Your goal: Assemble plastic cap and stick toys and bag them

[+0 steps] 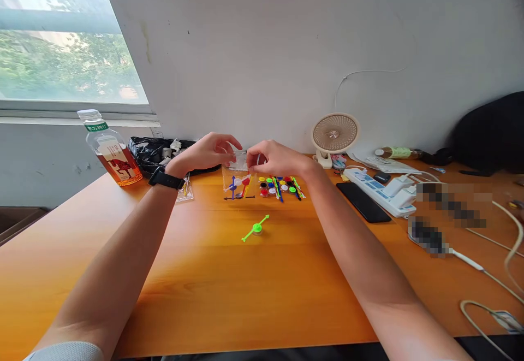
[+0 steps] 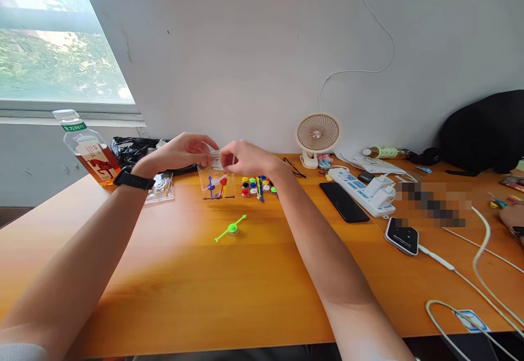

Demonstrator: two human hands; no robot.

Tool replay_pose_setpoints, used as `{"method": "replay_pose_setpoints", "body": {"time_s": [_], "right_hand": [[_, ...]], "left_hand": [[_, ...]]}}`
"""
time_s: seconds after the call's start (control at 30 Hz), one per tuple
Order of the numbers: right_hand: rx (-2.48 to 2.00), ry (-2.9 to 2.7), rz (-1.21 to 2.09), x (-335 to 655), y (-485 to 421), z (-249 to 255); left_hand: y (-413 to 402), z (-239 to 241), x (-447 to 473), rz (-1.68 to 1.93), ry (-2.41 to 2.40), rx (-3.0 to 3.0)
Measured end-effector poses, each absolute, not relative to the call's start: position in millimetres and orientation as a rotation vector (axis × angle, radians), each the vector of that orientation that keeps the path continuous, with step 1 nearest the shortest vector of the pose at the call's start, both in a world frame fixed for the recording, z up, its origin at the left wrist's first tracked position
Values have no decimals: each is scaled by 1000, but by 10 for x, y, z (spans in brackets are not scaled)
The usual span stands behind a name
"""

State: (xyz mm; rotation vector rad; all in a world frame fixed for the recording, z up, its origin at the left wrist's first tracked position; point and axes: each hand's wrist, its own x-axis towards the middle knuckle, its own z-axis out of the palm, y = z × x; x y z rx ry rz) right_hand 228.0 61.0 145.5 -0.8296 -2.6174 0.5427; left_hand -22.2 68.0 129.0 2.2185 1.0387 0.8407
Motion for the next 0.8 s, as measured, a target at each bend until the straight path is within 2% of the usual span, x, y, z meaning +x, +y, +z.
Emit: {"method": "replay_pose_setpoints", "body": {"time_s": [0.23, 0.37, 0.43, 0.57, 0.7, 0.8], "right_hand": [[-742, -2552, 737, 2245, 563, 1487], [-663, -2900, 1127, 2243, 556, 1479], [-769, -3108, 1258, 2216, 587, 1398], [-1103, -3254, 1260, 2072, 676, 1110], [-828, -3300, 1432, 1892, 698, 869], [-736, -3369, 1364, 1796, 668, 779]], "left_hand": [[729, 1273, -255, 727, 1345, 2500], [756, 1264, -278, 714, 1394, 2582], [746, 1270, -269, 712, 1386, 2617], [693, 1303, -232, 735, 1379, 2647], [641, 1365, -223, 714, 1377, 2642], [619, 1412, -243, 672, 1342, 2625]]}}
